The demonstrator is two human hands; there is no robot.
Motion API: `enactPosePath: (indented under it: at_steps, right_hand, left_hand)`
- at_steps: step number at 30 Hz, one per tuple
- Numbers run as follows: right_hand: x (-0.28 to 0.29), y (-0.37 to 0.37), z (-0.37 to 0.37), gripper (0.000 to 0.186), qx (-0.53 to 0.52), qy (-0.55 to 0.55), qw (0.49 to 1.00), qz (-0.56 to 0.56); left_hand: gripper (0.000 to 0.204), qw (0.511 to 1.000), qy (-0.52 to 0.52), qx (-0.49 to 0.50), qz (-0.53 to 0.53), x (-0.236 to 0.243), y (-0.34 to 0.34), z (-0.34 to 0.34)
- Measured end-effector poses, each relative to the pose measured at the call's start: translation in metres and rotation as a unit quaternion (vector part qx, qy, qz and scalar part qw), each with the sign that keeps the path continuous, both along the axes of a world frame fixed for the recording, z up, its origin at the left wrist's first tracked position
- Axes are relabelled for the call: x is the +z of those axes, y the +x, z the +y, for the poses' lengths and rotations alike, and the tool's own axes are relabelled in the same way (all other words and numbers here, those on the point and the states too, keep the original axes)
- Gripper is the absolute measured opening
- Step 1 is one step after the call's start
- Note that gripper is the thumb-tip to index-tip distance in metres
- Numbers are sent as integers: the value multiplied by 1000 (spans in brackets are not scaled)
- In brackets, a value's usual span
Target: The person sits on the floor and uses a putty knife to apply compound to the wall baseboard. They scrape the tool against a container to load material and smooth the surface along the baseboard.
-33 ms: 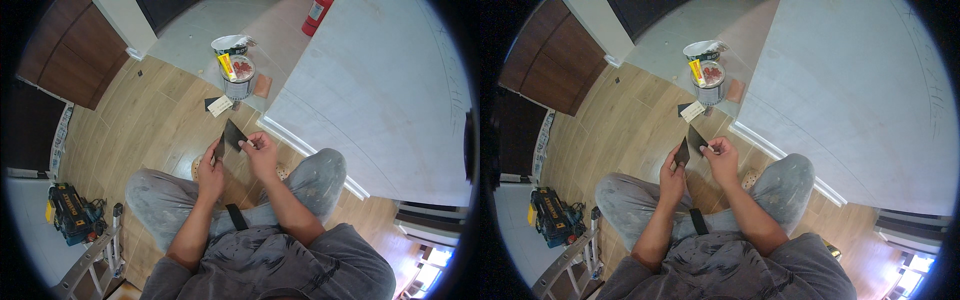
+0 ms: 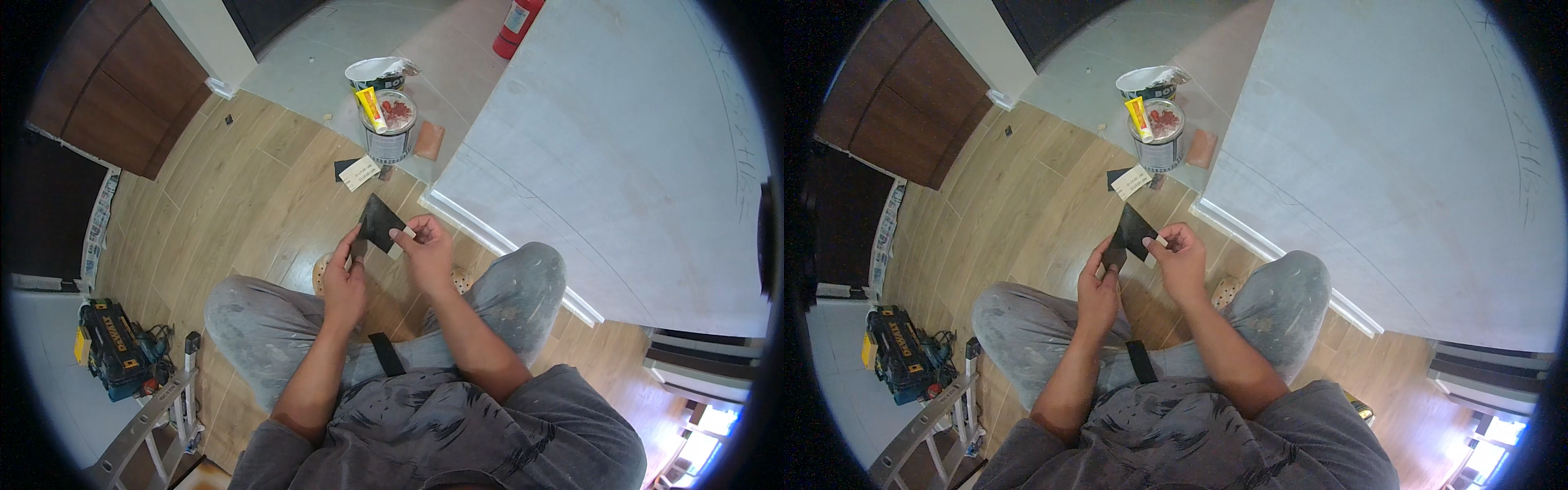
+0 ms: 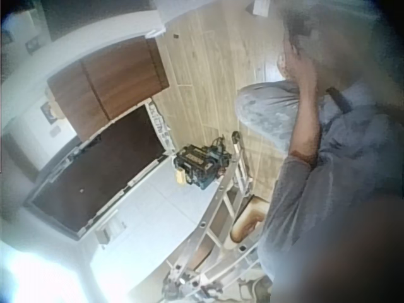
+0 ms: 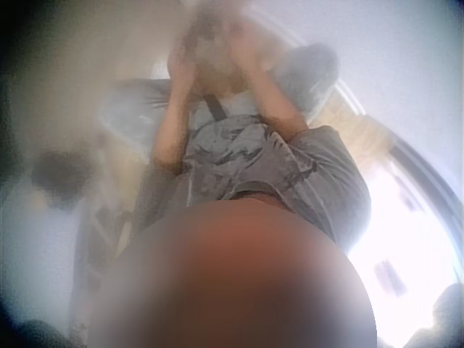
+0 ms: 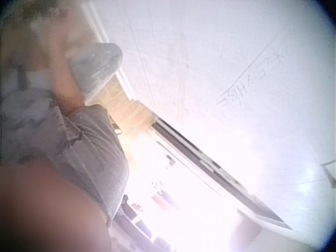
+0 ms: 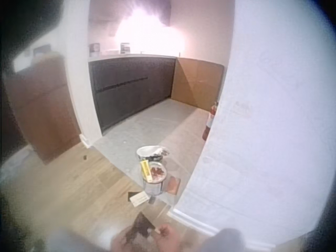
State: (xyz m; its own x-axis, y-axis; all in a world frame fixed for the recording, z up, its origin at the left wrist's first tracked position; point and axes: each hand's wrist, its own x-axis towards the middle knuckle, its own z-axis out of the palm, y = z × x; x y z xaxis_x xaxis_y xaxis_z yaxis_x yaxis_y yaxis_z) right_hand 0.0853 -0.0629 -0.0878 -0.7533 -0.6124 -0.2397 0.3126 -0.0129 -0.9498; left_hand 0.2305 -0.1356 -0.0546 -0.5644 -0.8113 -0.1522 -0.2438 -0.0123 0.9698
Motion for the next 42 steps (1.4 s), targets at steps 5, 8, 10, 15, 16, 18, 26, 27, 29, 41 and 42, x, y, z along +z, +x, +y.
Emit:
enactPosePath:
  at_steps: [5, 8, 10, 15, 16, 18, 26, 27, 29, 41, 42]
  right_hand:
    - [0, -1, -5, 23, 15, 27, 996, 86]
    - [-1, -3, -5, 24, 23, 26, 999, 27]
    - [-1, -3, -4, 24, 23, 27, 999, 31]
    - [-1, -2, -5, 25, 16, -3, 1000, -1]
    - [-2, -2, -5, 25, 18, -1, 1000, -2]
    - [-4, -3, -5, 25, 24, -11, 1000, 3]
    - [-6, -9, -8, 24, -91, -9, 991, 97]
    - [-4, -9, -7, 24, -107, -12, 989, 104]
    - [-3, -8, -4, 25, 42, 19, 999, 7]
    - [-13, -2, -3, 28, 145, 1, 986, 86]
    - [-12, -2, -3, 27, 191, 2, 975, 111]
  left_hand:
    - [56, 1000, -1, 0, 5, 0, -4, -4]
    - [59, 1000, -1, -2, 6, 0, -5, -5]
    - [59, 1000, 0, -1, 5, 1, -5, -5]
    - [59, 1000, 2, -2, 22, 1, -4, -5]
    - [58, 1000, 2, 0, 11, 1, -5, -5]
    - [58, 1000, -3, 2, 14, 0, -6, -5]
    - [59, 1000, -19, 2, 5, -2, -3, -6]
    - [59, 1000, -25, 1, 15, -3, -3, -6]
    - [60, 1000, -18, 4, 7, -4, -4, -6]
    - [61, 1000, -24, 7, 12, -4, -4, -6]
    - [61, 1000, -26, 10, 13, -5, -4, -7]
